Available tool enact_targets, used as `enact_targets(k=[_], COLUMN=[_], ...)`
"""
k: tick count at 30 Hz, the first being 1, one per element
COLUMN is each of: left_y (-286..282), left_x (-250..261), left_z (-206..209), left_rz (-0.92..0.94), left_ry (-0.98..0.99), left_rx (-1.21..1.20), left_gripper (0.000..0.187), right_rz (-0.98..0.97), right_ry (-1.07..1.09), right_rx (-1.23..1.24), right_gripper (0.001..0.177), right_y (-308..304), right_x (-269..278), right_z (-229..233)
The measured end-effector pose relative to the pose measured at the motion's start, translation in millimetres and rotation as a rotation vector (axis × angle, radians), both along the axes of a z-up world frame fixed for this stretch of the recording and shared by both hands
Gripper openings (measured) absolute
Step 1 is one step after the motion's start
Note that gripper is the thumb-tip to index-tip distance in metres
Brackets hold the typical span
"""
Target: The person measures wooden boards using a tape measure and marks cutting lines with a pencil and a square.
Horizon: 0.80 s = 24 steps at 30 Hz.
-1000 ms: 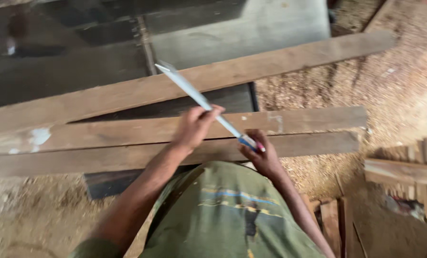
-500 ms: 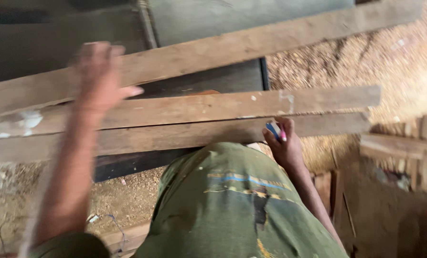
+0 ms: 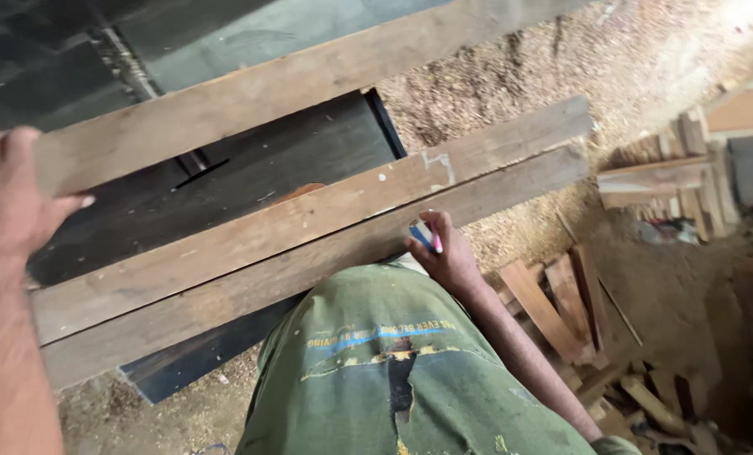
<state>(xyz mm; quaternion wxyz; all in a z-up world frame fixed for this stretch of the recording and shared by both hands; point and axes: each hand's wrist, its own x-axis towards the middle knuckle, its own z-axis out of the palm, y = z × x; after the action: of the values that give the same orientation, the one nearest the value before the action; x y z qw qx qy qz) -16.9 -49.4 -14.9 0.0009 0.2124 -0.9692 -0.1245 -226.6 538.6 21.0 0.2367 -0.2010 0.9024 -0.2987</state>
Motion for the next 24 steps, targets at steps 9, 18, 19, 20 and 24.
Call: enact_targets(k=[9, 18, 19, 20, 24], left_y=[22, 31, 35, 38, 77], left_x=[-27, -40, -47, -58, -84], left_z=[-1, 12, 16, 19, 27], left_rz=[-0.018, 0.003, 0.010, 0.015, -0.066], left_ry=[-0.365, -0.371, -0.339, -0.305, -0.106], left_rx=[-0.070, -0.061, -0.016, 0.026, 0.076], left_gripper=[0.105, 0.116, 0.117, 0.118, 0.101], right_rz=[-0.101, -0.166, -0.168, -0.172, -0.132], right_ry=[0.059, 0.004, -0.014, -0.031, -0.081], right_rx=[-0.031, -0.112, -0.101, -0.091, -0.076], right_gripper=[0.050, 0.054, 0.055, 0.055, 0.054], right_y=[16, 18, 15, 10, -1], right_x=[9, 7, 5, 3, -2], right_z=[7, 0, 0, 0, 9])
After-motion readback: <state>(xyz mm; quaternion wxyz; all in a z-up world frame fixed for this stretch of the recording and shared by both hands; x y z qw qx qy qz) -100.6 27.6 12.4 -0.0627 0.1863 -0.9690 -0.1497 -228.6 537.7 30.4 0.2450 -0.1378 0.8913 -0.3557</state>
